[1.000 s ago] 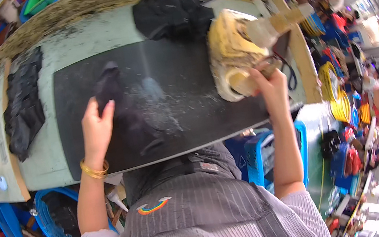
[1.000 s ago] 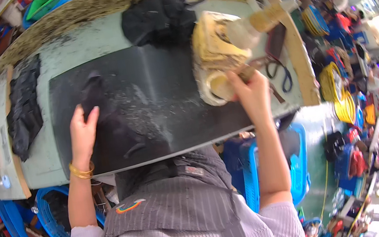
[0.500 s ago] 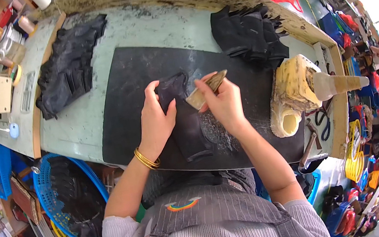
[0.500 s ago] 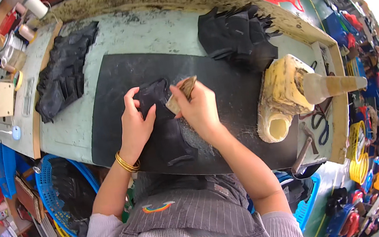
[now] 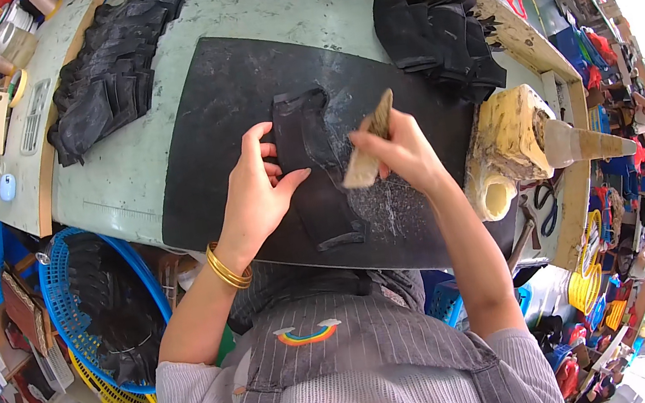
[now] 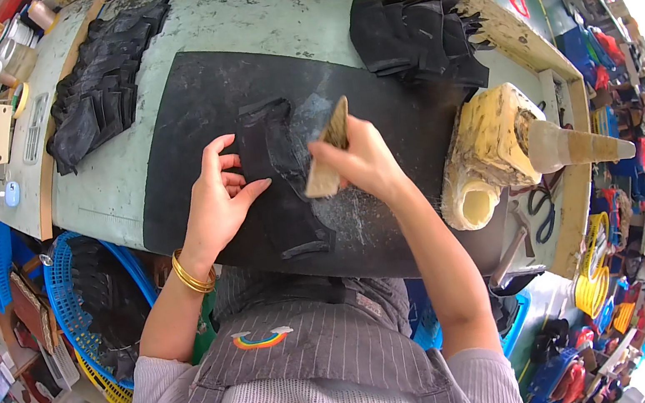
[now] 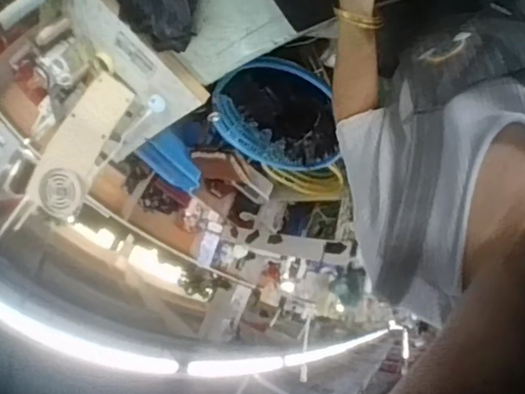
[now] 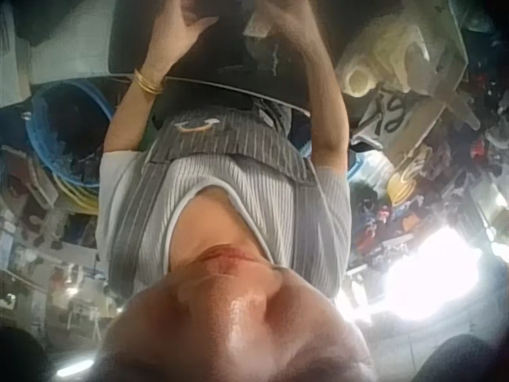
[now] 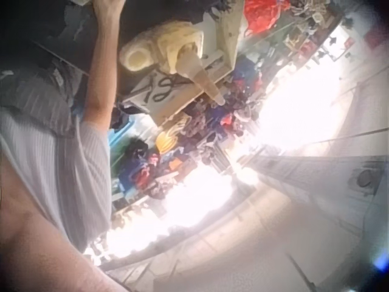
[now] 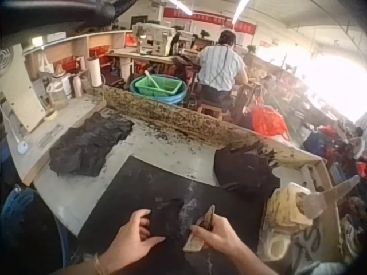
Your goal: The person places fabric pieces onto the work surface and applies glue to each piece using a handheld brush.
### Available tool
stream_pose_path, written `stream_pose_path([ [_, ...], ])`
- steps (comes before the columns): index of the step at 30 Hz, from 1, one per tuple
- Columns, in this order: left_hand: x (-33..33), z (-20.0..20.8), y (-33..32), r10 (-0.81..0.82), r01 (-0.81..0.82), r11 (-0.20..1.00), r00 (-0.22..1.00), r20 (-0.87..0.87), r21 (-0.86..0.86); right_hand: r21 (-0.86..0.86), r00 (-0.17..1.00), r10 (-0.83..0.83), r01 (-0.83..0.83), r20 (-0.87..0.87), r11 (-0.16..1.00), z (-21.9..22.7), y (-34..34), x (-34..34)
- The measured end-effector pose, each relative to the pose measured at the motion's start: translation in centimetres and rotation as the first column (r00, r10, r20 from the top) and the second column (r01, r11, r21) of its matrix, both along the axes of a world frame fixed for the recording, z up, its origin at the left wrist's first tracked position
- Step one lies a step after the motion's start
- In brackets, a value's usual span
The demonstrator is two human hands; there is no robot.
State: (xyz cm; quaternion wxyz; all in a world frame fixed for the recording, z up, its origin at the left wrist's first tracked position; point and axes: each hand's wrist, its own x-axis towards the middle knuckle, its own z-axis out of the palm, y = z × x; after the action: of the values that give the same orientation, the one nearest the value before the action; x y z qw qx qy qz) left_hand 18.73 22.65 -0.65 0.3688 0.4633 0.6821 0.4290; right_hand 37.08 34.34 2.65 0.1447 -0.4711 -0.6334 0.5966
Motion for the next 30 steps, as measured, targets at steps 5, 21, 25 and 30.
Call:
stream_pose_path([
  [5, 0.2, 1.1, 0.6, 0.021, -0.019, 0.998, 0.999, 0.041, -0.053, 0.116, 0.978, -0.068, 0.092, -0.199, 0.989, -1.3, -3.8, 1.2],
  [21, -2.8, -0.3, 1.3, 0.174, -0.023, 0.955, 0.850, 0.498, -0.294, 0.173, 0.946, -0.094, 0.153, -0.311, 0.973, -1.7, 1.4, -6.1],
  [25, -2.7, -0.5, 1.7, 0.164, -0.013, 0.959, 0.839, 0.519, -0.282, 0.125, 0.975, 0.146, -0.125, -0.170, 0.984, -1.1, 1.1, -4.4],
  [30, -3.4, -0.4, 1.2, 0.136, -0.005, 0.972, 0.824, 0.550, -0.234, 0.531, 0.815, 0.577, -0.463, -0.060, 0.709, 2.3, -2.2, -4.7],
])
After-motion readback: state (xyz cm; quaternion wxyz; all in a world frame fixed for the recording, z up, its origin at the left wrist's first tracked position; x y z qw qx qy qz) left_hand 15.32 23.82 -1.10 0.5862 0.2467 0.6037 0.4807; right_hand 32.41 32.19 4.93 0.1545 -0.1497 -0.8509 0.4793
